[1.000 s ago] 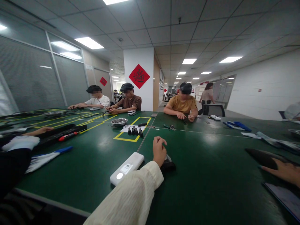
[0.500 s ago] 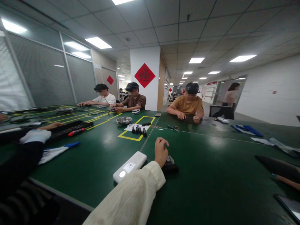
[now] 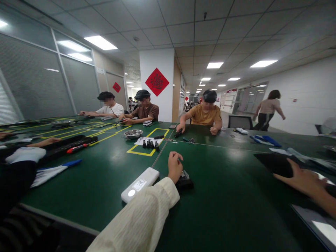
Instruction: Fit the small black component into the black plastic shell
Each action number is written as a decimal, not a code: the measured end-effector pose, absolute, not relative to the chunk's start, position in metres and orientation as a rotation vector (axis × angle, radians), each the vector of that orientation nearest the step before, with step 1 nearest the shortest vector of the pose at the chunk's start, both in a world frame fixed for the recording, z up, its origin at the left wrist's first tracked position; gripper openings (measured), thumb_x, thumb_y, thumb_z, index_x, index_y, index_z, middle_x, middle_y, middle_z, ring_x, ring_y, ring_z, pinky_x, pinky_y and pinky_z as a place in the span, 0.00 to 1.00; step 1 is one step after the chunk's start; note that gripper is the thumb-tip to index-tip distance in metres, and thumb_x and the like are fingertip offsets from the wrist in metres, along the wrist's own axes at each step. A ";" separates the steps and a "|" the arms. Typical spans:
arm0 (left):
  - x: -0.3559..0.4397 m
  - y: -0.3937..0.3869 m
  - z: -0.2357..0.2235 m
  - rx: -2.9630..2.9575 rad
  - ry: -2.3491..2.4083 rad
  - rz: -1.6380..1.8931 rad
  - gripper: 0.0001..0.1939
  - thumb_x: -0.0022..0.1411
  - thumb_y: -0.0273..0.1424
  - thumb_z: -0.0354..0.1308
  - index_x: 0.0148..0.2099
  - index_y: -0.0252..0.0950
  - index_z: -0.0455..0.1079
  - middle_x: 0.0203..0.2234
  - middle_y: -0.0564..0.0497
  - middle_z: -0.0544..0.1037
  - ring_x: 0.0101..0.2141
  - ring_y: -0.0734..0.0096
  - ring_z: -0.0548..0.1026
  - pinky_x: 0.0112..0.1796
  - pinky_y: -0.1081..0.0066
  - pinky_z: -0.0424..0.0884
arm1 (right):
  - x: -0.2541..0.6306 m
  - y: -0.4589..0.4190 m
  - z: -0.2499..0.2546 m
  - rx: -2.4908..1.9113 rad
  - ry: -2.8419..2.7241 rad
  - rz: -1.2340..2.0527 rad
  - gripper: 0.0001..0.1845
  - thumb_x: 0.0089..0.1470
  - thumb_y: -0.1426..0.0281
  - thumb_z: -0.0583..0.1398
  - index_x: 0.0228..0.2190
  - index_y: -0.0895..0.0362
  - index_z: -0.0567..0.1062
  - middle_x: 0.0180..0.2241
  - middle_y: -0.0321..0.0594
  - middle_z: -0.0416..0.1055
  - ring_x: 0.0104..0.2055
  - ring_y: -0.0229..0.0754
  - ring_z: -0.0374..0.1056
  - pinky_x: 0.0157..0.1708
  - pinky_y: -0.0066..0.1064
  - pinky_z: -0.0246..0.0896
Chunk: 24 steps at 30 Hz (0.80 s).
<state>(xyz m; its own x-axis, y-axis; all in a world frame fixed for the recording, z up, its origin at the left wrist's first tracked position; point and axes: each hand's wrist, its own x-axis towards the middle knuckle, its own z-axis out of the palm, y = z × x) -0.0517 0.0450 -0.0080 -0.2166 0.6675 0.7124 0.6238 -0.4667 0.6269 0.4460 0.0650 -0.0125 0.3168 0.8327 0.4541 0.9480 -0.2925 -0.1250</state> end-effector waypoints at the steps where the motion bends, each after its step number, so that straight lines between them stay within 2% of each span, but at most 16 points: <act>1: -0.052 0.046 -0.008 1.922 1.596 1.828 0.14 0.39 0.11 0.42 0.23 0.35 0.58 0.29 0.53 0.61 0.32 0.74 0.64 0.33 0.73 0.63 | 0.421 0.060 -0.001 -2.246 -1.643 -0.378 0.46 0.42 0.44 0.48 0.56 0.59 0.53 0.43 0.67 0.64 0.46 0.70 0.60 0.37 0.54 0.43; 3: -0.052 0.046 -0.009 1.882 1.552 1.845 0.13 0.42 0.12 0.43 0.23 0.34 0.58 0.29 0.53 0.61 0.32 0.75 0.64 0.32 0.74 0.65 | 0.370 0.051 0.017 -2.239 -1.753 -0.289 0.45 0.43 0.45 0.48 0.57 0.58 0.51 0.47 0.63 0.62 0.48 0.68 0.58 0.40 0.55 0.44; 8: -0.053 0.043 -0.008 1.816 1.465 1.888 0.10 0.45 0.14 0.47 0.24 0.34 0.60 0.31 0.52 0.60 0.33 0.75 0.64 0.31 0.76 0.69 | 0.256 0.027 0.022 -2.113 -1.980 -0.141 0.48 0.38 0.43 0.53 0.55 0.56 0.50 0.46 0.55 0.64 0.49 0.63 0.58 0.43 0.53 0.47; 13: -0.055 0.041 -0.007 1.794 1.480 1.878 0.09 0.44 0.15 0.49 0.23 0.34 0.59 0.31 0.52 0.59 0.33 0.76 0.64 0.31 0.76 0.70 | 0.178 0.008 0.012 -2.082 -2.096 -0.054 0.47 0.37 0.43 0.54 0.53 0.57 0.52 0.45 0.55 0.63 0.49 0.61 0.58 0.45 0.53 0.45; 18: -0.054 0.039 -0.004 1.762 1.470 1.887 0.08 0.44 0.16 0.50 0.23 0.34 0.59 0.31 0.52 0.59 0.33 0.75 0.64 0.30 0.76 0.70 | 0.133 -0.006 0.013 -2.091 -2.143 -0.076 0.47 0.40 0.42 0.51 0.53 0.62 0.54 0.45 0.60 0.63 0.49 0.63 0.57 0.46 0.55 0.42; 21: -0.053 0.037 -0.002 1.749 1.440 1.900 0.07 0.45 0.17 0.50 0.23 0.34 0.59 0.30 0.52 0.59 0.33 0.75 0.64 0.29 0.77 0.70 | 0.123 -0.017 0.016 -1.978 -2.230 -0.114 0.42 0.47 0.44 0.46 0.53 0.61 0.56 0.45 0.60 0.63 0.48 0.61 0.58 0.43 0.52 0.47; 24: -0.054 0.037 -0.002 1.758 1.425 1.910 0.07 0.45 0.18 0.50 0.23 0.34 0.59 0.30 0.52 0.59 0.33 0.75 0.64 0.29 0.76 0.70 | 0.132 -0.017 0.023 -1.870 -2.241 -0.188 0.35 0.51 0.47 0.44 0.52 0.58 0.57 0.44 0.55 0.64 0.46 0.57 0.60 0.40 0.46 0.53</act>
